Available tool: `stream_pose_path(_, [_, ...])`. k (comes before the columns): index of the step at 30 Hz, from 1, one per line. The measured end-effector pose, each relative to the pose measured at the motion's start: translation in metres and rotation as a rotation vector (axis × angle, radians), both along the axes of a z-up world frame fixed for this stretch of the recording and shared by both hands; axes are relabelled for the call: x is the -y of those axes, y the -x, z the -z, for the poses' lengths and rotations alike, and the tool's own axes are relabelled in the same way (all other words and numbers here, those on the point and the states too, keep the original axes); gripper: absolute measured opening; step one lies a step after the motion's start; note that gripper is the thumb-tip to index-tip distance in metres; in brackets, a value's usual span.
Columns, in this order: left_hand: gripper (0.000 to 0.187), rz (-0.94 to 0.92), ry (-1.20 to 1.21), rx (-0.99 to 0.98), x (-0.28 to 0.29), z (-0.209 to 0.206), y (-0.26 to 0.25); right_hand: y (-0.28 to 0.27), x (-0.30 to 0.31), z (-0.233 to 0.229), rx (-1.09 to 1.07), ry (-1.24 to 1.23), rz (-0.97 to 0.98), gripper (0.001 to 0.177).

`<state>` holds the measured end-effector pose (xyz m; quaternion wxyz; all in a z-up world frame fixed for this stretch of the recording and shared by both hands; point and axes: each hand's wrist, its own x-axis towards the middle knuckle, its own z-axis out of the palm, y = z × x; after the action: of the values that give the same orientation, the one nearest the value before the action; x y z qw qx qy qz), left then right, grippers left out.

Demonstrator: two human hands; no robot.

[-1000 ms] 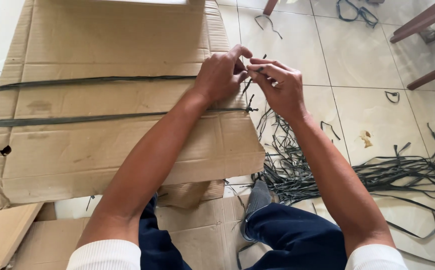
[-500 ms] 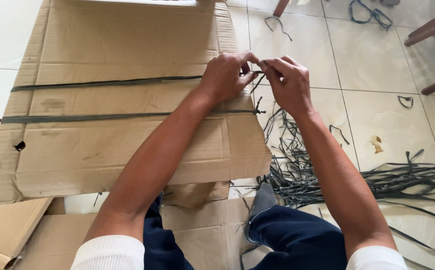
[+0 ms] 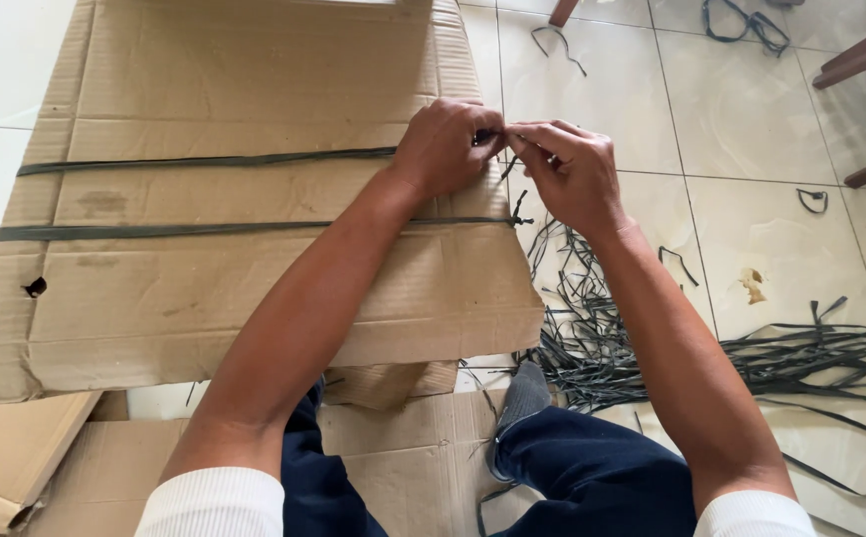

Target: Wrapping a wooden chair with cardboard and securing it with black plastic straps.

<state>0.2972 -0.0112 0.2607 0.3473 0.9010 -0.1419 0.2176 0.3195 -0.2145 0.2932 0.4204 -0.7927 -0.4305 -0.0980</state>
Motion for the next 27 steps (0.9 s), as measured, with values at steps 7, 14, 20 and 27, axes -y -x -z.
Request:
stream_pose_path(7, [0.020, -0.016, 0.014, -0.021, -0.014, 0.000, 0.003, 0.003, -0.008, 0.006, 0.103, 0.018, 0.056, 0.015])
stream_pose_path(14, [0.017, 0.060, -0.220, -0.069, -0.112, -0.011, 0.068, 0.013, -0.019, 0.022, 0.092, 0.023, -0.026, 0.015])
stream_pose_path(20, [0.014, -0.229, -0.275, -0.003, -0.267, 0.006, 0.185, 0.019, -0.023, 0.019, 0.167, 0.089, -0.012, 0.015])
stream_pose_path(27, [0.011, -0.809, -0.115, -0.124, -0.372, 0.042, 0.261, 0.023, -0.026, 0.015, 0.226, 0.179, 0.040, 0.015])
